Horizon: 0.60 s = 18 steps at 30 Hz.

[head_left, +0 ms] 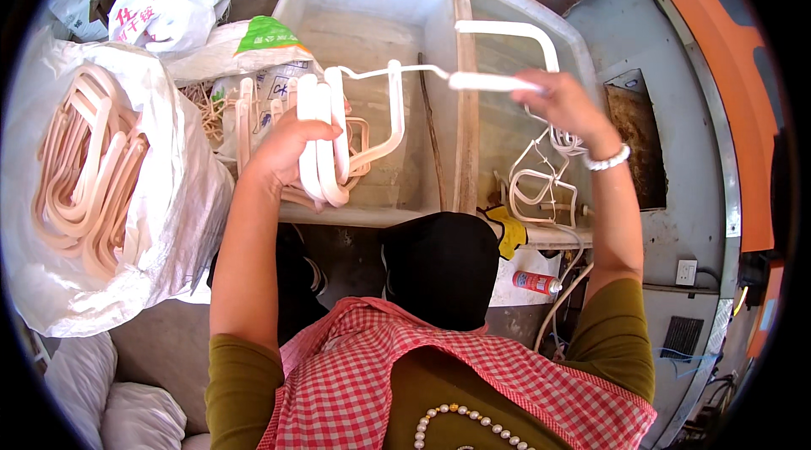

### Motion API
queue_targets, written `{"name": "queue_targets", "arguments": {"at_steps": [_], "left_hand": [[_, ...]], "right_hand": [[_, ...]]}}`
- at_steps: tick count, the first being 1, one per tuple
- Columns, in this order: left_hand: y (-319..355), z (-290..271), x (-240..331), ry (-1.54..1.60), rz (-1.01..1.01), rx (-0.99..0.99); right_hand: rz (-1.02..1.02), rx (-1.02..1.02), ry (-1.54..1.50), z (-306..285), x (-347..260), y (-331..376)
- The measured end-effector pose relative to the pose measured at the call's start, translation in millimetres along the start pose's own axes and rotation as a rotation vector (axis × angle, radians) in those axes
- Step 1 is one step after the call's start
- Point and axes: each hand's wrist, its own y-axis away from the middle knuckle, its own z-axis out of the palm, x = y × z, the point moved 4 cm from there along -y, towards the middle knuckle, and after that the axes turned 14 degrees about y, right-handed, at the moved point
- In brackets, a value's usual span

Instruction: The person assembles plastic hangers by inserting white plastic hooks into pink hanger frames. They repeatedly pick up frames and hooks, insert the hooks, and place the assembled hangers into a white sack.

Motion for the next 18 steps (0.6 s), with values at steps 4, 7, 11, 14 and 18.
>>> {"name": "queue_targets", "arguments": {"at_steps": [4,7,11,14,18], "left_hand": [[-4.3,-3.5,-5.7,0.125,0.037,0.005],[-9.8,5.5,-10.8,0.150,0.012,0.034],[-23.4,18.3,-25.2,0.110,0.035,-0.042],[-25.3,19.8,-24.7,0.151,0.000,-0.029],[-21.9,13.0,-23.3,0.086,0.049,0.045]], "right_hand": [[0.151,0.033,0.500,62.4,-36.3,-20.1],[0.361,0.226,0.476,71.9,-29.6,-38.8],[0.512,0.440,0.164,96.8,-18.0,-71.1],[0.638,0.435,0.012,121.1,-25.3,-83.4],[0.558,0.467,0.113,125.9,-33.3,-83.7]]}}
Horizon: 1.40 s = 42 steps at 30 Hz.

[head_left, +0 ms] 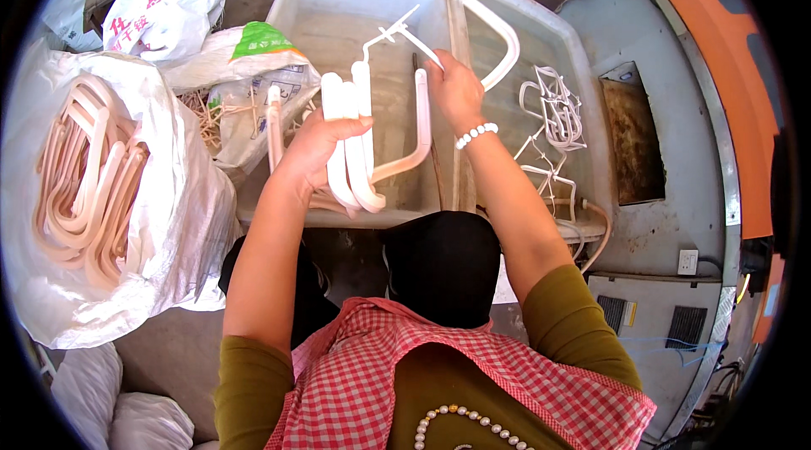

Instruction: The person assembles plastic hangers by inserting white plastic hooks into pink hanger frames. They repeatedly pick up frames and hooks, insert the hooks, and place the assembled hangers into a white sack.

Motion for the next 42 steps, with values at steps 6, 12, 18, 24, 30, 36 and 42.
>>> {"name": "queue_targets", "arguments": {"at_steps": [6,12,18,24,30,36,42], "left_hand": [[8.5,-10.3,16.7,-0.415,0.236,0.244],[0.8,-24.9,25.3,-0.244,0.262,0.300],[-1.2,-13.1,-34.5,-0.543,0.064,0.182],[4.9,7.7,-18.1,0.132,0.005,0.102],[3.9,12.3,-18.8,0.211,0.050,0.011],[4.0,10.3,-19.0,0.288,0.060,0.012],[6.6,5.5,-16.5,0.160,0.095,0.106]], "right_hand": [[-0.595,0.231,0.421,-40.9,28.8,5.4],[-0.859,-0.205,-0.205,-106.4,12.2,58.7],[-0.054,0.449,-0.531,-145.3,23.6,-13.0],[-0.073,-0.078,-0.733,-87.7,9.8,25.3],[0.219,-0.628,-1.125,-25.9,-33.7,71.6],[0.230,-0.784,-1.343,-25.9,-58.3,82.6],[0.215,-0.741,-1.254,-18.8,-44.1,79.7]]}}
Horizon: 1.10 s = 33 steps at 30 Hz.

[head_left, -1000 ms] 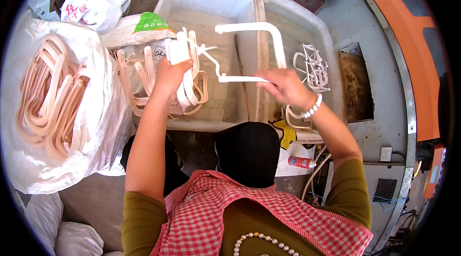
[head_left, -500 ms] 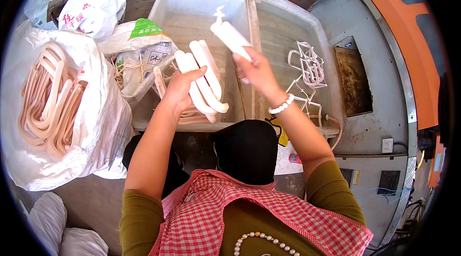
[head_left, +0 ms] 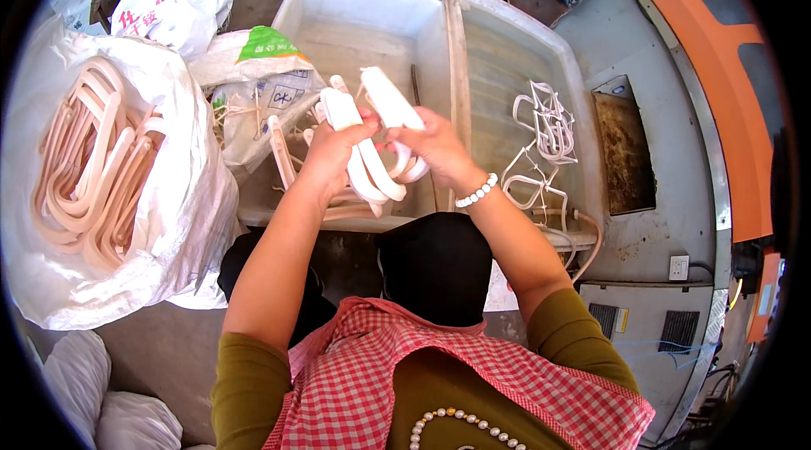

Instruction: The person assembles plastic hangers by inserting white plastic hooks into pink hanger frames. They repeatedly pick up frames and hooks, insert the hooks, and place the assembled hangers into a white sack.

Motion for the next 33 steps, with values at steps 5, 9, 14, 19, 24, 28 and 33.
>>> {"name": "queue_targets", "arguments": {"at_steps": [5,9,14,19,24,28,33], "left_hand": [[-1.2,-16.1,18.1,-0.063,0.100,0.118],[-0.6,-23.0,25.5,0.019,0.109,0.156],[-0.1,-7.9,20.0,0.238,-0.039,-0.112],[16.7,8.4,22.8,0.283,-0.124,-0.354],[15.1,9.3,11.7,0.331,-0.164,-0.442],[14.2,14.3,11.5,0.334,-0.131,-0.334],[18.7,16.6,7.8,0.295,-0.150,-0.393]], "right_hand": [[-0.061,0.137,-0.127,-46.5,-32.4,13.3],[-0.228,0.029,-0.295,-80.8,-55.3,29.5],[-0.270,-0.338,-0.873,-82.9,-37.7,33.3],[-0.093,-0.381,-1.218,-83.9,-1.2,18.0],[0.094,-0.294,-0.771,-64.8,19.3,14.1],[0.172,-0.327,-0.766,-63.2,38.3,3.7],[0.163,-0.326,-0.670,-56.7,40.9,0.2]]}}
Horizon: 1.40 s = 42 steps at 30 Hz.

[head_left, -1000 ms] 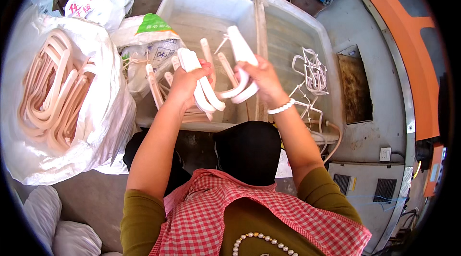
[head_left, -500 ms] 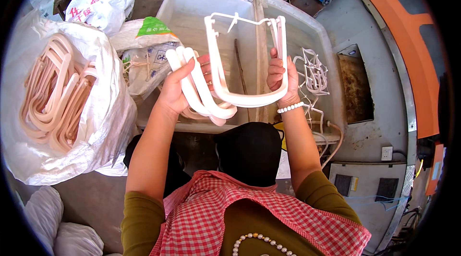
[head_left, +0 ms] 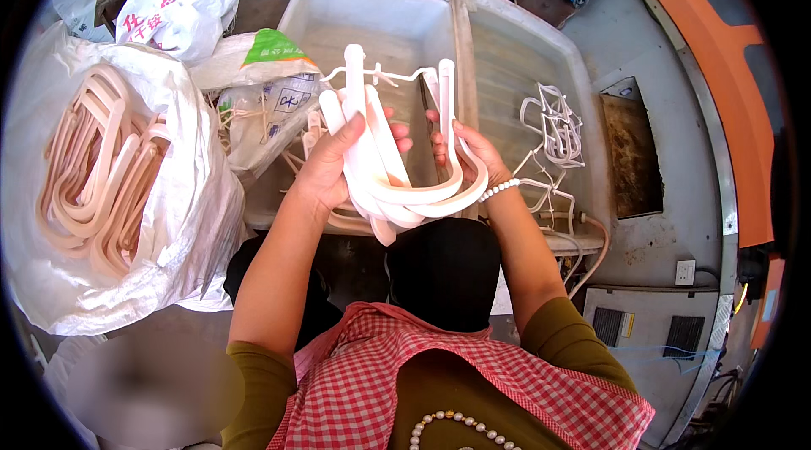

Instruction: The person assembles plastic hangers by inserting white plastic hooks into pink hanger frames. They repeatedly pick up frames and hooks, insert the hooks, and place the assembled hangers into a white sack.

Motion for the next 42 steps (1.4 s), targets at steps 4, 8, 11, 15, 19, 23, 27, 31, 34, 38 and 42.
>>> {"name": "queue_targets", "arguments": {"at_steps": [4,8,11,15,19,23,27,31,34,38,42], "left_hand": [[4.7,9.5,2.5,-0.154,0.007,0.019],[4.6,7.8,-6.2,-0.455,-0.039,0.063],[7.3,15.3,-16.0,-0.582,-0.082,0.043],[9.0,16.5,-23.8,-0.748,-0.097,0.013],[14.1,5.6,-32.5,-1.357,-0.107,0.063],[15.1,-15.3,-48.4,-1.910,-0.103,-0.102],[19.7,-27.7,-47.3,-2.012,-0.084,-0.121],[19.0,-21.4,-40.4,-1.856,-0.072,0.023],[15.2,-31.0,-28.7,-1.301,-0.061,0.369],[10.2,-44.0,-14.8,-0.656,0.067,0.433],[4.9,-37.6,-0.4,-0.424,0.154,0.473]], "right_hand": [[-0.113,0.308,0.534,-1.6,-14.0,-5.5],[-0.640,0.607,1.615,37.5,-43.4,-12.9],[-0.824,0.500,2.023,63.4,-43.7,-32.7],[-0.843,0.428,2.040,58.4,-39.5,-56.6],[-0.517,0.566,0.898,41.6,-42.5,-63.2],[-0.350,0.494,0.321,44.2,-40.1,-61.5],[0.011,0.208,-0.378,-1.1,-34.5,-68.8],[-0.499,0.388,0.178,53.8,-76.8,-62.8],[-0.924,0.451,0.574,113.5,-110.8,-71.9],[-0.902,0.230,1.368,170.9,-89.5,-117.7],[-0.690,0.132,1.311,141.7,-59.1,-123.1]]}}
